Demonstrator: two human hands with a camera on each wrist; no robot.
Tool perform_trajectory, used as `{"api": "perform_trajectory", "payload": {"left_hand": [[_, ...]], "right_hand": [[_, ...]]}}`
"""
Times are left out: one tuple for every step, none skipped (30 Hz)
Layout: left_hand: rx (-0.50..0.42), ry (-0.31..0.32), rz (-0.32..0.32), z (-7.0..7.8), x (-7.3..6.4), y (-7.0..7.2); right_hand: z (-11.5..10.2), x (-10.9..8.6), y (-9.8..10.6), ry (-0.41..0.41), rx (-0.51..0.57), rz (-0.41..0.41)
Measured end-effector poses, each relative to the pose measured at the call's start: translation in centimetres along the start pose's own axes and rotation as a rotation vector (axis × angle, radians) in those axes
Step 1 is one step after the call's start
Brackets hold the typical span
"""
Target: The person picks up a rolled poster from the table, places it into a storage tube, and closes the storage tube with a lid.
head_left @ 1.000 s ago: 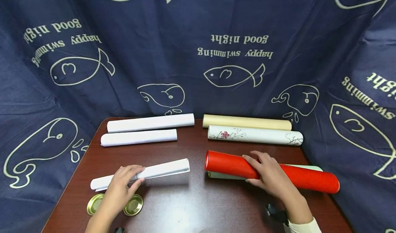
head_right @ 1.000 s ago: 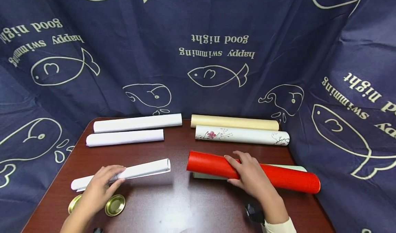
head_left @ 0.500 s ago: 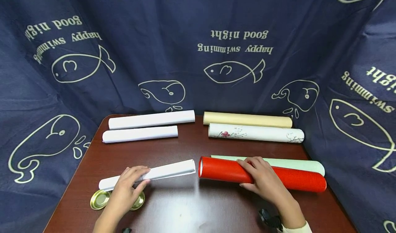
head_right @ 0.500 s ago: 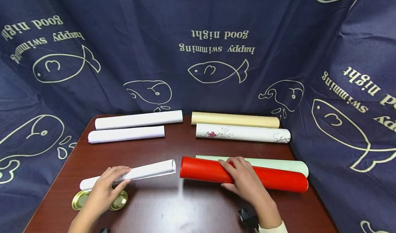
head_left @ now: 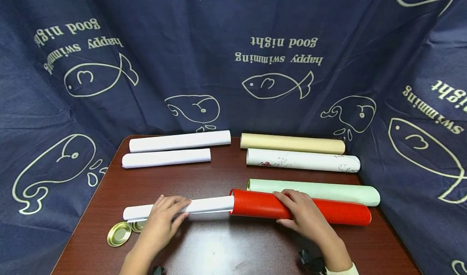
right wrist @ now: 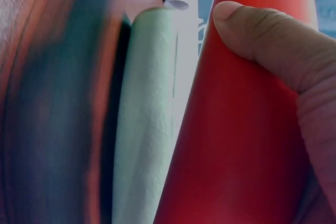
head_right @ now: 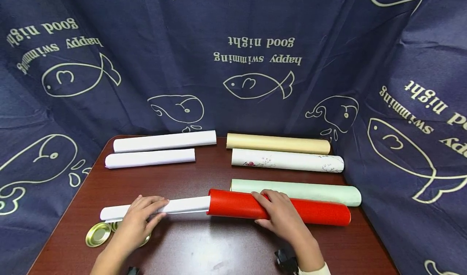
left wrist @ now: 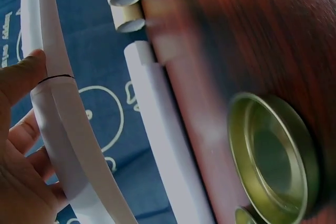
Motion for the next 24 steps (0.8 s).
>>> {"api": "perform_trajectory", "payload": {"left_hand": [[0.005,-0.006,-0.001,0.2,0.1,-0.1],[0.009,-0.011,-0.003,0.4,0.1,-0.2],[0.01,-0.016,-0.004,0.5,0.2,-0.3],[0.011,-0.022,-0.006,0.7,0.2,-0.5],[0.011,-0.027,-0.009,0.9,0.3,-0.6],[0.013,-0.034,-0.012,1.1,0.4,-0.8],[0.013,-0.042,-0.016,1.3,0.4,-1.0],[0.01,-0.05,-0.018,1.5,0.5,-1.2],[0.01,-0.059,-0.019,1.8,0.6,-1.4],[0.008,-0.068,-0.022,2.0,0.7,-1.6],[0.007,-0.077,-0.023,2.2,0.8,-1.8],[0.007,-0.089,-0.021,2.5,1.0,-2.0],[0.008,-0.099,-0.019,2.8,1.1,-2.2],[0.007,-0.106,-0.016,3.0,1.2,-2.3],[0.009,-0.114,-0.015,3.2,1.4,-2.5],[0.008,-0.12,-0.014,3.5,1.5,-2.6],[0.009,-0.129,-0.014,3.7,1.6,-2.8],[0.009,-0.137,-0.014,3.9,1.7,-2.9],[0.008,-0.143,-0.016,4.2,1.8,-3.0],[0.006,-0.152,-0.017,4.4,1.9,-3.2],[0.003,-0.163,-0.016,4.6,2.0,-3.3],[0.001,-0.171,-0.017,4.8,2.0,-3.5],[0.001,-0.18,-0.018,5.0,2.1,-3.6],[-0.001,-0.186,-0.018,5.1,2.1,-3.8]], "right_hand": [[-0.1,0.0,-0.1,0.002,0.003,0.001],[-0.2,0.0,-0.3,0.003,0.003,0.001],[-0.3,0.0,-0.4,0.004,0.004,0.002],[-0.4,0.0,-0.5,0.005,0.004,0.002],[-0.4,0.0,-0.6,0.004,0.003,0.003],[-0.5,0.0,-0.7,0.004,0.004,0.002],[-0.6,0.0,-0.8,0.003,0.005,0.002],[-0.7,0.0,-0.8,0.003,0.007,0.002],[-0.8,0.1,-0.9,0.004,0.011,0.003],[-0.9,0.1,-0.9,0.004,0.011,0.003],[-1.0,0.1,-1.0,0.005,0.013,0.001],[-1.1,0.1,-1.0,0.007,0.014,0.0],[-1.1,0.2,-1.0,0.009,0.014,0.0],[-1.2,0.2,-1.0,0.011,0.013,0.0],[-1.3,0.2,-1.0,0.01,0.013,-0.002],[-1.3,0.2,-1.1,0.009,0.012,-0.003],[-1.3,0.2,-1.1,0.006,0.016,-0.005],[-1.3,0.2,-1.1,0.003,0.017,-0.009],[-1.3,0.2,-1.2,-0.002,0.021,-0.012],[-1.3,0.2,-1.2,-0.005,0.023,-0.014],[-1.3,0.1,-1.3,-0.01,0.026,-0.018],[-1.3,0.1,-1.4,-0.013,0.028,-0.02],[-1.4,0.1,-1.4,-0.017,0.029,-0.026],[-1.4,0.1,-1.4,-0.02,0.028,-0.03]]}}
Point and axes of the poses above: each hand's wrist, its own x-axis towards the middle knuckle, its own y-axis out of the back of the hand, z = x × y, the point moved 6 cm from there along x, towards the middle knuckle, and after that the axes turned 7 degrees about z, right-handed, at the moved point
